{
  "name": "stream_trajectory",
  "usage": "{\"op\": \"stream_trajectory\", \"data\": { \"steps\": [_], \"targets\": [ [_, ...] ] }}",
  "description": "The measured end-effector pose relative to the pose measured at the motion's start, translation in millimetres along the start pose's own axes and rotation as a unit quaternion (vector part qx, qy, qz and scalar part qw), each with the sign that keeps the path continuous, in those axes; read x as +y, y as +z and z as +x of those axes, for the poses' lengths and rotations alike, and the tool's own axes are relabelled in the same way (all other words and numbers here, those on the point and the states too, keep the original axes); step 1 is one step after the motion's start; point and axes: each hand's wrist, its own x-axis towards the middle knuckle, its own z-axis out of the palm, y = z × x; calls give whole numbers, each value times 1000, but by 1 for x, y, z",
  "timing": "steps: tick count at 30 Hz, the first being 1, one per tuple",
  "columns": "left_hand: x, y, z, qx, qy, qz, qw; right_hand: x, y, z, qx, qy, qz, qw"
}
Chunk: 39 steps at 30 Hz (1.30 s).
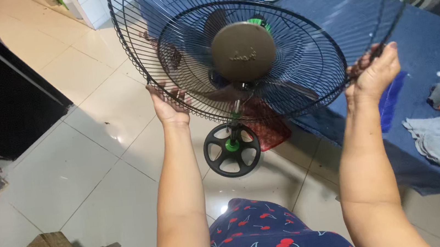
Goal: The person disassembles and reassembles a standing electric fan. They remove the front grille and center cap, then reattach them, repeating the process to ensure proper assembly.
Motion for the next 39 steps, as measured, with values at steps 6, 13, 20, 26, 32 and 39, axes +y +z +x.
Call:
{"op": "stream_trajectory", "data": {
  "steps": [6,13,20,26,32,39],
  "targets": [
    [13,15,-2,-70,36,-26,997,-6,-4,-3,12,-4,25,1000],
    [17,15,11,-4,68,-21,997,-1,-9,-8,-1,-22,30,999],
    [14,8,19,55,45,-11,997,0,-11,-15,5,-46,-11,999],
    [0,-2,16,55,-5,-27,998,-19,-1,-24,25,-15,-2,1000],
    [-11,-16,34,-44,19,-32,998,-27,6,-38,70,7,-40,997],
    [3,-15,62,-51,-37,-22,998,-7,4,-72,85,-33,15,996]
  ]
}}
